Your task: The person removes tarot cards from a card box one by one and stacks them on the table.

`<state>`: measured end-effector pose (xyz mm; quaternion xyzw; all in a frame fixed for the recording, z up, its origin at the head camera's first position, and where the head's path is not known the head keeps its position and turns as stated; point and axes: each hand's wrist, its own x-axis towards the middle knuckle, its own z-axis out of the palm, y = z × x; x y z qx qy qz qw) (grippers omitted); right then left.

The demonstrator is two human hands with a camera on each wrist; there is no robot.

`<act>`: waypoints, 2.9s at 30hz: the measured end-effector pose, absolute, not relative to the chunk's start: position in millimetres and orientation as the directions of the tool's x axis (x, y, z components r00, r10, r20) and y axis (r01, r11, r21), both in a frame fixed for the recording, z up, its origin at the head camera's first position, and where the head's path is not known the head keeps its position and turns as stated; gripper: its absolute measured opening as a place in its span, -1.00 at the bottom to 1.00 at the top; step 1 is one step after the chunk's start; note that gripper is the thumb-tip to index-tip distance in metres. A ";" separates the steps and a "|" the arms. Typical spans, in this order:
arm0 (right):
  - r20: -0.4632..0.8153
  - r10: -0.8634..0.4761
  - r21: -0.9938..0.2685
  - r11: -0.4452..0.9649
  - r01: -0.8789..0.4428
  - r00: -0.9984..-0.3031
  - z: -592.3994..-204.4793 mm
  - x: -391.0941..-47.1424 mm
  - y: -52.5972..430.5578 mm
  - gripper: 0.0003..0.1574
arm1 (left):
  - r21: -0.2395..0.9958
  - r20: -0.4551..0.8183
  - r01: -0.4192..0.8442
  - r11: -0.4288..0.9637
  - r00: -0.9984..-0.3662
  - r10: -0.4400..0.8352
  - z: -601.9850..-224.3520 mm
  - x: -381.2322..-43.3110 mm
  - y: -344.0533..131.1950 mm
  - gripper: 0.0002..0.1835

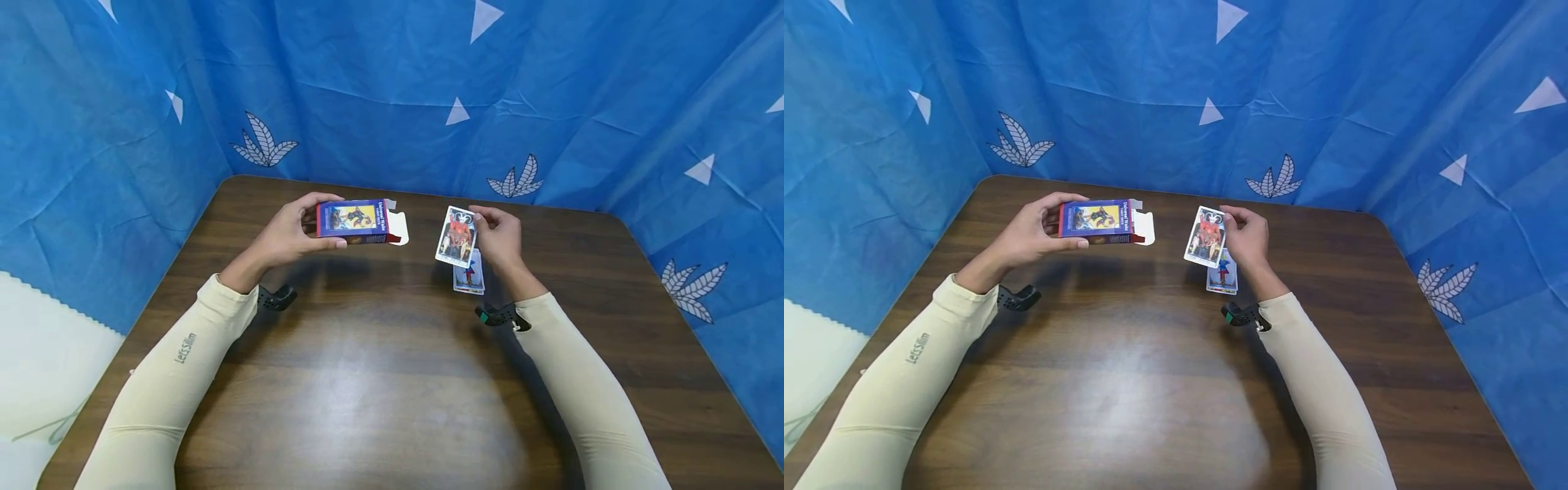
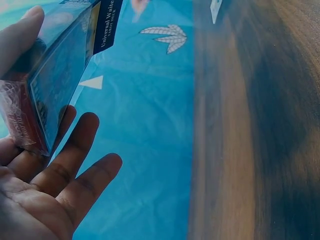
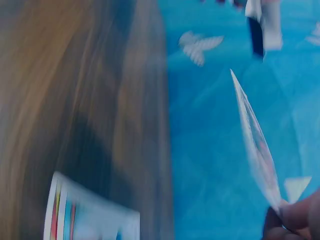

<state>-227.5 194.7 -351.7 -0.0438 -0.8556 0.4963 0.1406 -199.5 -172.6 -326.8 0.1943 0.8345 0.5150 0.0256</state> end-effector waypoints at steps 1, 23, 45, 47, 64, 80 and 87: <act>0.178 0.192 -0.841 0.539 -0.048 -0.965 -354.4 -230.1 201.0 -0.67 | 0.870 0.156 0.297 0.394 -0.924 0.350 -326.7 -199.2 -172.6 -0.17; -0.072 0.120 -0.575 0.806 0.139 -0.990 -406.1 -250.3 239.5 -0.70 | 0.868 0.148 0.290 0.403 -0.926 0.347 -326.6 -199.1 -171.2 -0.18; 0.166 -0.134 -0.763 0.611 -0.213 -0.977 -351.2 -232.1 177.5 -0.65 | 0.869 0.147 0.286 0.404 -0.928 0.341 -324.7 -198.4 -171.6 -0.18; 0.145 -0.195 -0.820 0.524 -0.229 -0.970 -337.0 -225.2 159.6 -0.65 | 0.867 0.145 0.284 0.409 -0.930 0.339 -324.5 -198.1 -172.2 -0.19; -0.195 -0.316 -0.856 0.516 0.004 -0.929 -317.1 -212.1 99.1 -0.75 | 0.872 0.154 0.289 0.394 -0.928 0.338 -326.9 -198.5 -170.6 -0.20; -0.134 -0.206 -0.932 0.358 0.052 -0.969 -322.8 -209.3 145.1 -0.66 | 0.865 0.155 0.293 0.408 -0.928 0.340 -326.4 -197.1 -169.0 -0.19; -0.033 -0.039 -0.971 0.237 0.023 -0.999 -329.0 -211.2 153.9 -0.68 | 0.869 0.149 0.286 0.404 -0.930 0.337 -326.8 -195.9 -169.1 -0.19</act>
